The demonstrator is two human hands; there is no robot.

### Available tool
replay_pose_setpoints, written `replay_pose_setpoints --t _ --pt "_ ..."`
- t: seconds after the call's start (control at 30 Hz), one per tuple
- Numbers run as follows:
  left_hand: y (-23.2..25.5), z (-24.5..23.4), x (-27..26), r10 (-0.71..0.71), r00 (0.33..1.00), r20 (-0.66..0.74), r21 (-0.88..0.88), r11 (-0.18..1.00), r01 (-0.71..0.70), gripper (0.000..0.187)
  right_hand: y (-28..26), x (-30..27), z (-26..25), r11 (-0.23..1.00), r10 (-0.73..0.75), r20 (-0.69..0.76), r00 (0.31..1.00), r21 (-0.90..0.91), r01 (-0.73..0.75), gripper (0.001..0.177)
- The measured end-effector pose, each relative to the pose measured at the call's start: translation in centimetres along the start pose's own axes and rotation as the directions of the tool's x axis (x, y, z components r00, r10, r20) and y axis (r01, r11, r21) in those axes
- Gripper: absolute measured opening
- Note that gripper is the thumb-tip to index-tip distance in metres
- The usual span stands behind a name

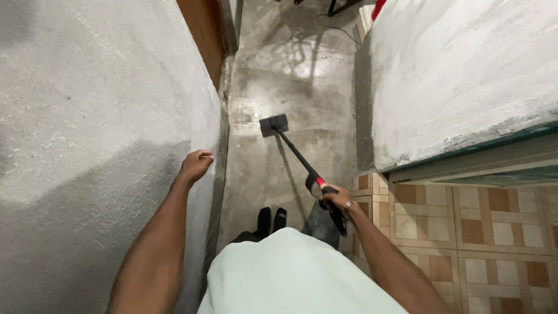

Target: The person vacuums the concrete floor of a narrow hallway using a cordless vacuum cleaner, navigating around a chair and various items on the floor.

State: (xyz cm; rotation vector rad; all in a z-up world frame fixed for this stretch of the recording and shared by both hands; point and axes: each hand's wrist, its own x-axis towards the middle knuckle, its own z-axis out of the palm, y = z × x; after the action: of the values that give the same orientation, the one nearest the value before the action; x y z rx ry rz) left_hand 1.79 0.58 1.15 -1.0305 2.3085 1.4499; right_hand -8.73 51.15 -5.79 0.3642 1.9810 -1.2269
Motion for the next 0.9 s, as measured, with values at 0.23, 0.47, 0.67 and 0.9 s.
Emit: replay_pose_setpoints --t 0.23,0.47,0.67,0.9 --pt "-0.6 0.8 -1.2 -0.029 1.0 0.002 0.035 0.999 0.029 0.045 1.9 -5.2 -1.7 0.987 0.075 0.018 0.997 0.144 -0.077 0.059" --pt "-0.2 2.4 -0.7 0.017 1.0 0.026 0.103 0.994 -0.019 0.044 0.9 0.1 -2.0 0.971 0.017 -0.019 1.0 0.238 -0.011 0.059" --pt "-0.8 3.7 -2.1 0.029 0.996 0.09 0.154 0.987 -0.042 0.036 4.5 -4.7 -1.1 0.982 0.04 -0.101 0.994 0.19 -0.021 0.063" --pt "0.3 1.6 -6.9 0.135 0.988 0.069 0.145 0.979 -0.144 0.026 11.2 -11.5 4.0 0.972 0.023 -0.189 0.982 0.233 0.022 0.066"
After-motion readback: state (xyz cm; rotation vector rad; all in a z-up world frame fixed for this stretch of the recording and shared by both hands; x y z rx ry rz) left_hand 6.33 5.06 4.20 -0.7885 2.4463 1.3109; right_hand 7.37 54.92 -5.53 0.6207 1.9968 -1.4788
